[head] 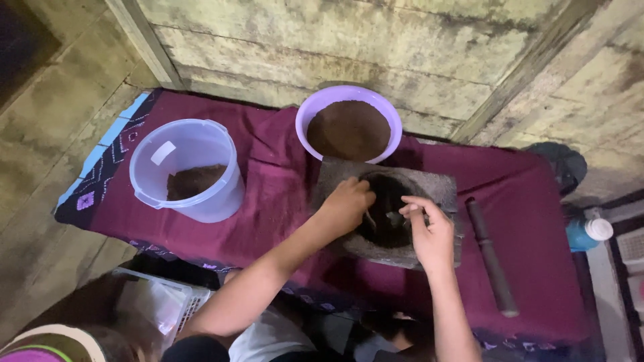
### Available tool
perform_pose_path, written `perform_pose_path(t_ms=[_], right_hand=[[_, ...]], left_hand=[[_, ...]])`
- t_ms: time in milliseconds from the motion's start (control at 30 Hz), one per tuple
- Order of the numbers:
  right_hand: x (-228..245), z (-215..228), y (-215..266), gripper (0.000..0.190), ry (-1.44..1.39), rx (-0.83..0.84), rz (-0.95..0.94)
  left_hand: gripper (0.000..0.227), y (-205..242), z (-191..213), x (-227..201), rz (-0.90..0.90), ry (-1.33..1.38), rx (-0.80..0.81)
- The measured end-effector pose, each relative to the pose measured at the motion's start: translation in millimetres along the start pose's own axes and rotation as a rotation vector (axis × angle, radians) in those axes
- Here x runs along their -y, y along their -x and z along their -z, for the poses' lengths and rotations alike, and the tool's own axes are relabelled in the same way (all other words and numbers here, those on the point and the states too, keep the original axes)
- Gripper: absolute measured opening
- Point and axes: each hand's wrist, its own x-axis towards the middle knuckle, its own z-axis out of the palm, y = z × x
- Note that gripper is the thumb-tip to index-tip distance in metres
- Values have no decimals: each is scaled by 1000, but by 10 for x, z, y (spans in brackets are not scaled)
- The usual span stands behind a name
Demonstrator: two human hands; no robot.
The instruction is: Transferring brown powder between containers and a mortar using a spoon, then grinding it with a stone pestle.
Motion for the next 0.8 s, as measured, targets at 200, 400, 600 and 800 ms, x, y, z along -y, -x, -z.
perform_pose_path(t_ms=[200, 400, 600, 800], right_hand=[[76, 3, -1, 25, 12, 25, -32], [169, -48, -60, 24, 69, 81, -101], [158, -101, -72, 24, 109, 110, -105], [315, -104, -67, 25, 176, 170, -128]], left_hand=[[11, 164, 125, 37, 1, -4, -194], [12, 317, 224, 162, 124, 119, -194], [11, 442, 367, 242, 157, 129, -191], [11, 453, 433, 289, 210, 269, -294]])
